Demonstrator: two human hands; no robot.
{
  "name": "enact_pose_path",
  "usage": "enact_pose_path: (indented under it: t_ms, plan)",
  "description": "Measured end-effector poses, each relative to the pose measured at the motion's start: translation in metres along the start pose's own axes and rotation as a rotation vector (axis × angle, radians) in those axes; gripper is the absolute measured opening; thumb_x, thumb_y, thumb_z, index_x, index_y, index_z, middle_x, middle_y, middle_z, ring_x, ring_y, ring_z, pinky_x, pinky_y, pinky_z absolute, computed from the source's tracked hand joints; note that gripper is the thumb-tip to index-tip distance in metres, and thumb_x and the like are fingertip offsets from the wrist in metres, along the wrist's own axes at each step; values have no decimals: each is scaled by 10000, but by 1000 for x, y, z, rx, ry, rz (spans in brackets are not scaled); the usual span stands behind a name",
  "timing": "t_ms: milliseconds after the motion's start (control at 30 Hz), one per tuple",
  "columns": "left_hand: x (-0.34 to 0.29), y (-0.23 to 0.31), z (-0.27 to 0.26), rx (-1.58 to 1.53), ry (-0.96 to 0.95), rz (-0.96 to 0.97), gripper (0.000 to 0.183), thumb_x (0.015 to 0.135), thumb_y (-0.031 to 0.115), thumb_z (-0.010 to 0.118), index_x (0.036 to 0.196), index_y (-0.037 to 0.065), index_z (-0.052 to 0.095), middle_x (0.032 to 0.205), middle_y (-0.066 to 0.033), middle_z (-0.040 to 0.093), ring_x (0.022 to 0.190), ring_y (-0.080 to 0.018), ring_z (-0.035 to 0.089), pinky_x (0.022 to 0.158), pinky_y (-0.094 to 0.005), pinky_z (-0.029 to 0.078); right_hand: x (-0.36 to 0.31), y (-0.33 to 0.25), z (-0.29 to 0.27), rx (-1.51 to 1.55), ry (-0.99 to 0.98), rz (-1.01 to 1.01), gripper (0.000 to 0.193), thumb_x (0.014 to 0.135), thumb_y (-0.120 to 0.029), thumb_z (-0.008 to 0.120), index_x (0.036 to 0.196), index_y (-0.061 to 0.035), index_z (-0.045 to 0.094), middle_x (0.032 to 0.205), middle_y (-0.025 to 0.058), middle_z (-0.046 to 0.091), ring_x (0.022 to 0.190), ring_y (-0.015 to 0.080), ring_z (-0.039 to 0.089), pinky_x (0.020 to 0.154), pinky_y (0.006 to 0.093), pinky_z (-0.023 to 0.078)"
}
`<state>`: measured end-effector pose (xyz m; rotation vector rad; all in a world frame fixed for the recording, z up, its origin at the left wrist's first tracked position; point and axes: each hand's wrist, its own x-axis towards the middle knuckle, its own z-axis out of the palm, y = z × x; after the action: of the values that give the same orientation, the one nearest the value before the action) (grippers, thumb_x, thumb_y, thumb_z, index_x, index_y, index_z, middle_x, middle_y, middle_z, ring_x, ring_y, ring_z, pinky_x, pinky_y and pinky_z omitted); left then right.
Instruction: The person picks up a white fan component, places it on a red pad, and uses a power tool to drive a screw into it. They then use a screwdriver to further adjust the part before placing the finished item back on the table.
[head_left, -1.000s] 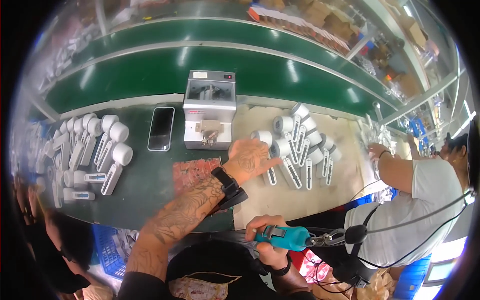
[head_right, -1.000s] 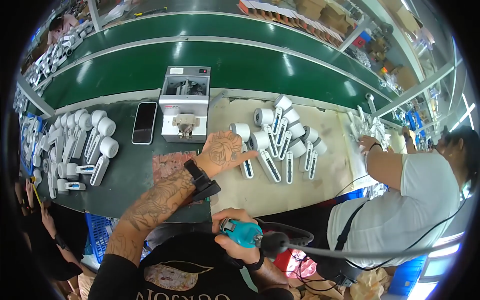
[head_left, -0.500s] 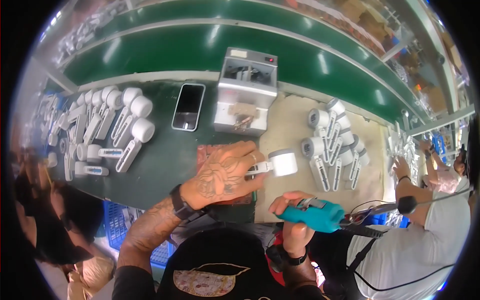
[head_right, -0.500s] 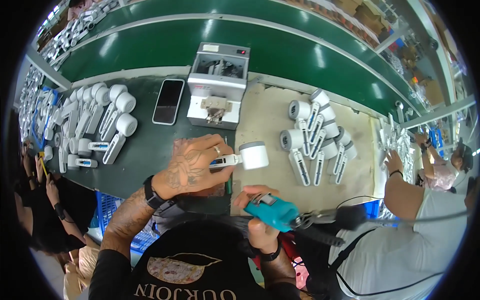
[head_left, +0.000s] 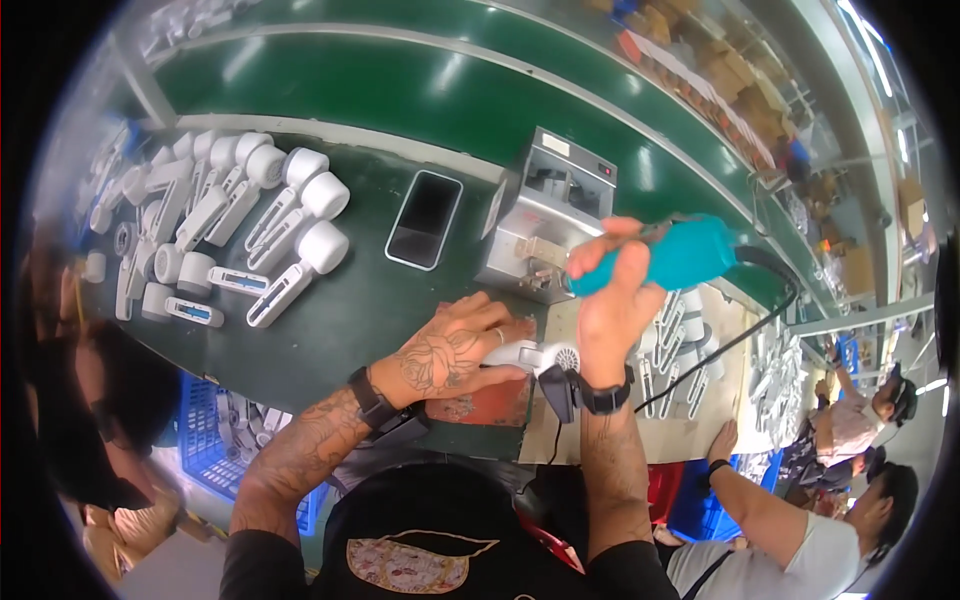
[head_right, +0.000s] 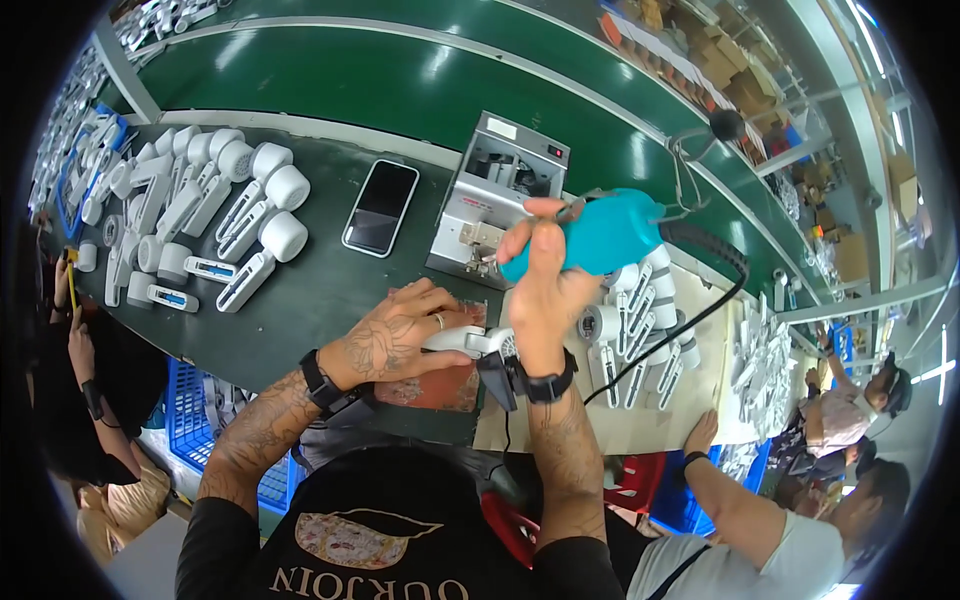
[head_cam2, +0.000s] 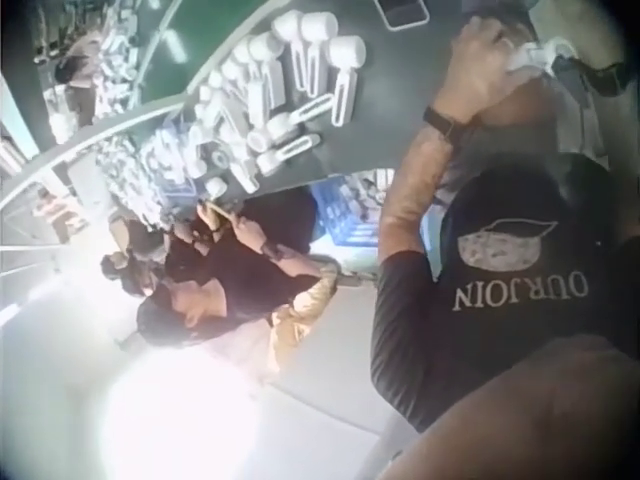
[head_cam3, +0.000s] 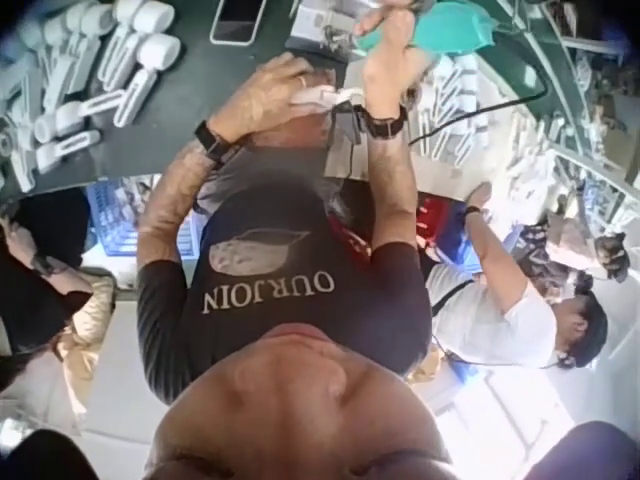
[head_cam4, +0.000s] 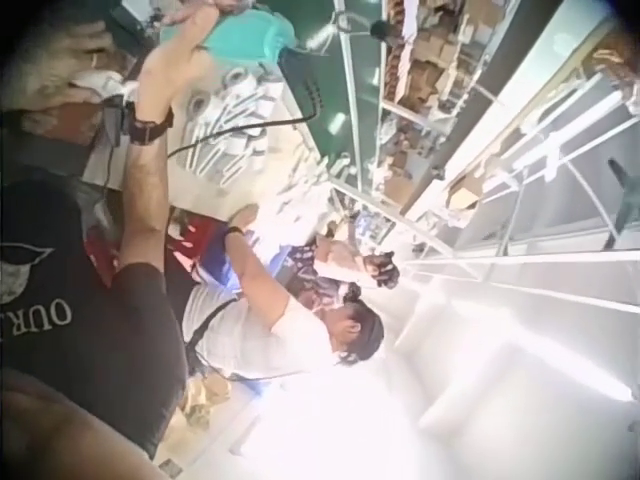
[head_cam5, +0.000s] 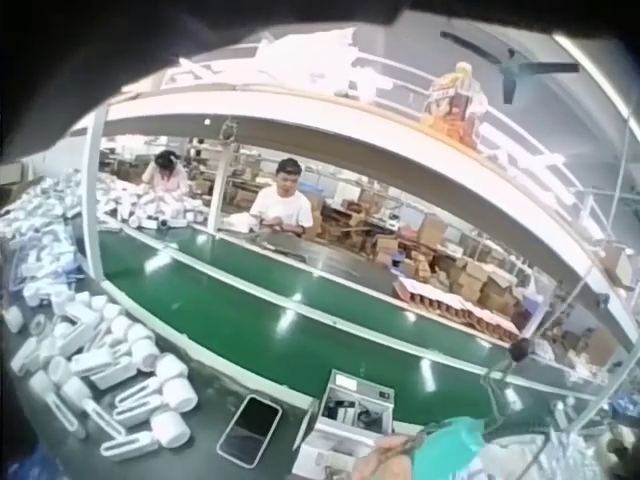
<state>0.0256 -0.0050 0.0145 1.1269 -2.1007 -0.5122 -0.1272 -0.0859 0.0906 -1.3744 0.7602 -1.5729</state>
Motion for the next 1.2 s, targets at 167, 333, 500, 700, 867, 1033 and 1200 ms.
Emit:
enact_pose_path:
  t_ms: [167, 333, 500, 700, 867, 1033, 1200]
  plan:
    - [1, 0, -3, -7, 18, 17, 463, 801, 391, 779, 1152, 101, 691, 1060, -35, 597, 976, -243, 554, 853, -396, 497, 15, 36, 3, -140, -71, -100, 249, 1037, -224, 500, 1016, 21, 540, 702, 67, 544, 623, 170, 557, 592, 303, 463]
    - [2, -4, -2, 1, 26, 30, 482, 776, 376, 798, 1163, 111, 688, 1050, -33, 590, 971, -245, 557, 824, -409, 499, 1, 23, 8, -59, -87, 1, 256, 1039, -233, 500, 995, 16, 537, 691, 57, 548, 616, 166, 558, 579, 303, 464]
    - [5, -5, 0, 12, 14, 27, 530, 807, 367, 755, 1255, 116, 621, 1015, -52, 557, 963, -252, 547, 840, -403, 496, -34, -9, -12, -123, -64, 69, 391, 1018, -335, 557, 1067, 52, 528, 682, 79, 536, 596, 178, 533, 554, 314, 454]
    - [0, -7, 1, 1, 19, 23, 536, 808, 364, 757, 1261, 114, 619, 1006, -57, 555, 962, -255, 549, 833, -406, 490, -49, -7, -23, -77, -63, 41, 541, 974, -459, 606, 1096, 59, 512, 680, 86, 531, 590, 184, 533, 546, 318, 447]
    - [0, -5, 2, -18, 5, 18, 535, 815, 367, 753, 1262, 107, 618, 1012, -63, 555, 975, -257, 541, 838, -404, 486, -54, 1, -24, -101, -45, 80, 513, 981, -452, 597, 1042, 49, 502, 682, 87, 529, 597, 189, 538, 550, 319, 445]
    - [1, -3, 2, 50, 17, 43, 554, 823, 384, 739, 1272, 86, 610, 1023, -71, 556, 977, -269, 537, 865, -407, 471, -53, 9, -25, -76, -106, 103, 460, 997, -427, 582, 970, 20, 479, 696, 85, 528, 612, 183, 533, 575, 324, 452]
    - [3, -1, -2, 70, -4, 33, 558, 831, 387, 725, 1282, 82, 599, 1033, -77, 552, 982, -271, 534, 873, -409, 461, -53, 11, -22, -97, -129, 111, 428, 1012, -402, 564, 955, 12, 476, 709, 85, 533, 627, 182, 529, 595, 335, 454]
